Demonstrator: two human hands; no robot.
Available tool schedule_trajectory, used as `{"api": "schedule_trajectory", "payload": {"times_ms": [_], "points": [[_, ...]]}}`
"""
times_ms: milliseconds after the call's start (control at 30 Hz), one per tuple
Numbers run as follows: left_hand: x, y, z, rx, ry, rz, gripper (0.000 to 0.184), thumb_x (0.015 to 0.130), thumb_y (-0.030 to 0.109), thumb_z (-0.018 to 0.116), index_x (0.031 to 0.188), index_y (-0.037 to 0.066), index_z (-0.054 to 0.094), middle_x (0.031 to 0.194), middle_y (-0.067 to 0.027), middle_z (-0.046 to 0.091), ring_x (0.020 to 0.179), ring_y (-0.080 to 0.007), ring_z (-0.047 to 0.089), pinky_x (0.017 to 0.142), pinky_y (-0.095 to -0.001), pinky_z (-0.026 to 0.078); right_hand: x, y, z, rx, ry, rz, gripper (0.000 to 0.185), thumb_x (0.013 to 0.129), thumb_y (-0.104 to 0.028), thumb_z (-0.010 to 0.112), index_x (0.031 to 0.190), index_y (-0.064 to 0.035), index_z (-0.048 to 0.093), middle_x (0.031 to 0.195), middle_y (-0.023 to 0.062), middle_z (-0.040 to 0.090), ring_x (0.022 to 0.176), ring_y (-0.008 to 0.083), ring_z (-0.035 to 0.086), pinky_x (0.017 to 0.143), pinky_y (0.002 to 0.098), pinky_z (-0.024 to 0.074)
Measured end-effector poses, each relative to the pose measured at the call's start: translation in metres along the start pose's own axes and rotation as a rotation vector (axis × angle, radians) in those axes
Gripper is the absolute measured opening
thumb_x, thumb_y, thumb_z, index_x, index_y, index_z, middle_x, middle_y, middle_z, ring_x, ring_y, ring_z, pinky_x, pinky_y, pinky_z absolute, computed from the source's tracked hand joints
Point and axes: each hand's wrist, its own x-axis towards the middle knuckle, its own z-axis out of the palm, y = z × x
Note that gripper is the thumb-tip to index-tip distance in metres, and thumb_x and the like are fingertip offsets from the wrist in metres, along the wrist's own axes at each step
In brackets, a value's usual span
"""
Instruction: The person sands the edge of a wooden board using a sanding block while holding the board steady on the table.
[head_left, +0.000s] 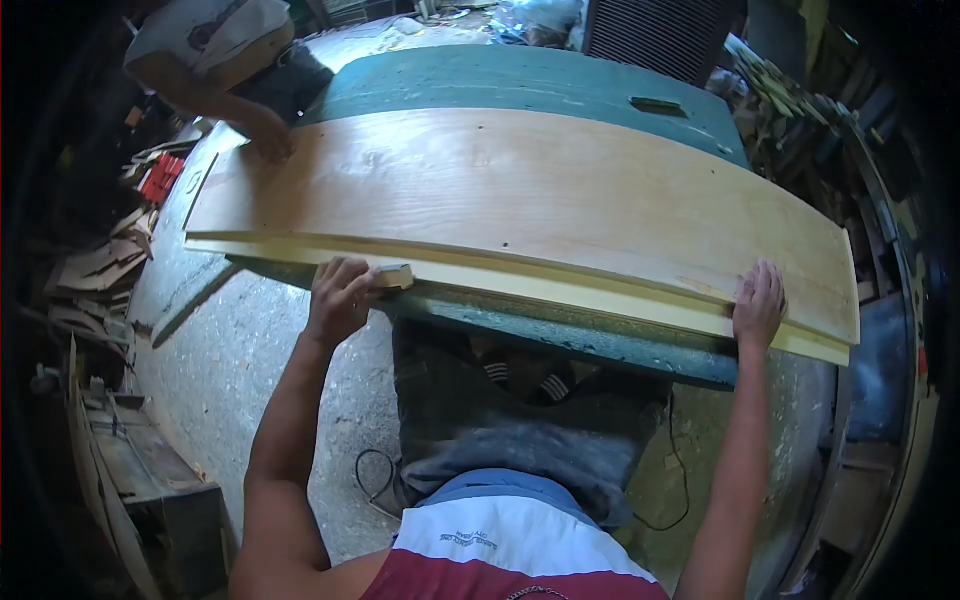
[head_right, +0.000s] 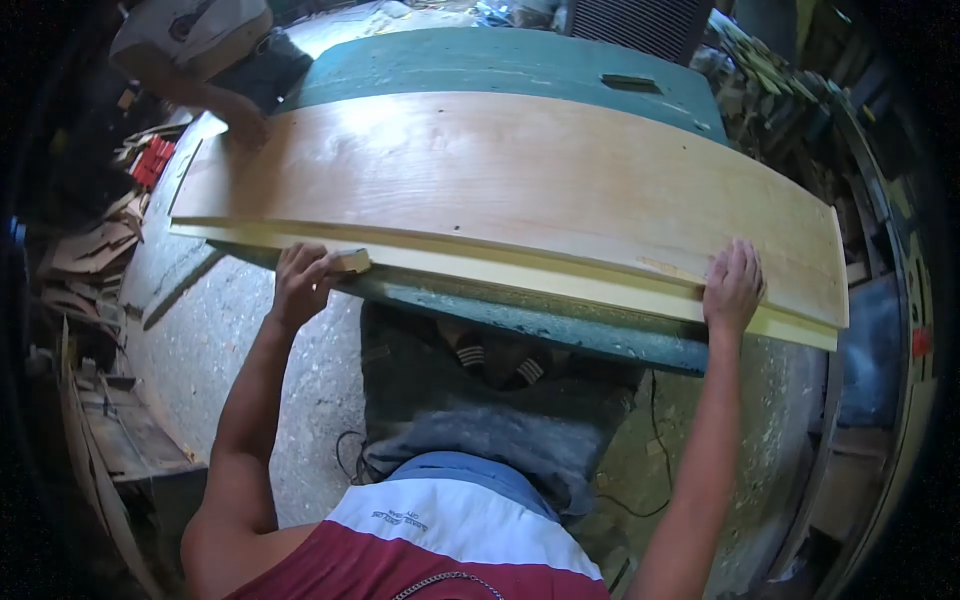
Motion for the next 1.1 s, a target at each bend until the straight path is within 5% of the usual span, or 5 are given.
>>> {"api": "schedule_trajectory", "payload": {"times_ms": [167,267,400,833,1100], "points": [[0.070,0.110,0.062,-0.226,0.036,0.251,0.024,0.078,0.021,0.077,0.101,0.014,0.077,0.096,-0.0045,0.066,0.091,-0.0226,0.067,0.075,-0.0382,0.054,0.001,-0.002,-0.006,0.007,-0.012,0.005,0.046,0.107,-0.038,0.049,0.141,-0.0091,0.061,0.151,0.0159,0.057,0.143,0.0341,0.049,0.119,0.0500,0.0346],[0.114,0.217,0.112,-0.411,-0.041,0.284,0.032,0.085,0.023,0.065,0.116,0.018,0.074,0.122,-0.0060,0.066,0.110,-0.0267,0.063,0.091,-0.0493,0.051,0.000,0.001,-0.006,0.025,-0.003,0.003,0.047,0.106,-0.039,0.050,0.142,-0.0103,0.061,0.151,0.0148,0.056,0.143,0.0335,0.049,0.120,0.0503,0.0345],[0.159,0.306,0.151,-0.390,0.031,0.289,0.034,0.086,0.025,0.063,0.118,0.015,0.071,0.110,-0.0067,0.063,0.102,-0.0261,0.061,0.087,-0.0470,0.047,0.000,0.023,0.017,0.036,-0.075,0.022,0.050,0.104,-0.040,0.054,0.143,-0.0111,0.061,0.153,0.0136,0.056,0.145,0.0331,0.047,0.121,0.0496,0.0327],[-0.007,-0.037,0.006,0.038,0.156,-0.337,0.031,0.071,0.010,0.079,0.102,0.009,0.077,0.100,-0.0108,0.077,0.097,-0.0314,0.073,0.088,-0.0469,0.053,0.000,0.004,-0.002,0.004,-0.074,0.023,0.051,0.107,-0.040,0.051,0.146,-0.0086,0.058,0.155,0.0129,0.054,0.147,0.0330,0.044,0.122,0.0501,0.0316],[0.037,0.055,0.029,-0.105,0.148,-0.254,0.035,0.072,0.003,0.077,0.105,0.015,0.079,0.102,-0.0080,0.075,0.101,-0.0302,0.070,0.097,-0.0467,0.051,0.001,0.007,-0.003,-0.014,-0.061,-0.020,0.052,0.107,-0.041,0.051,0.146,-0.0071,0.058,0.155,0.0148,0.054,0.147,0.0341,0.044,0.122,0.0489,0.0323]]}}
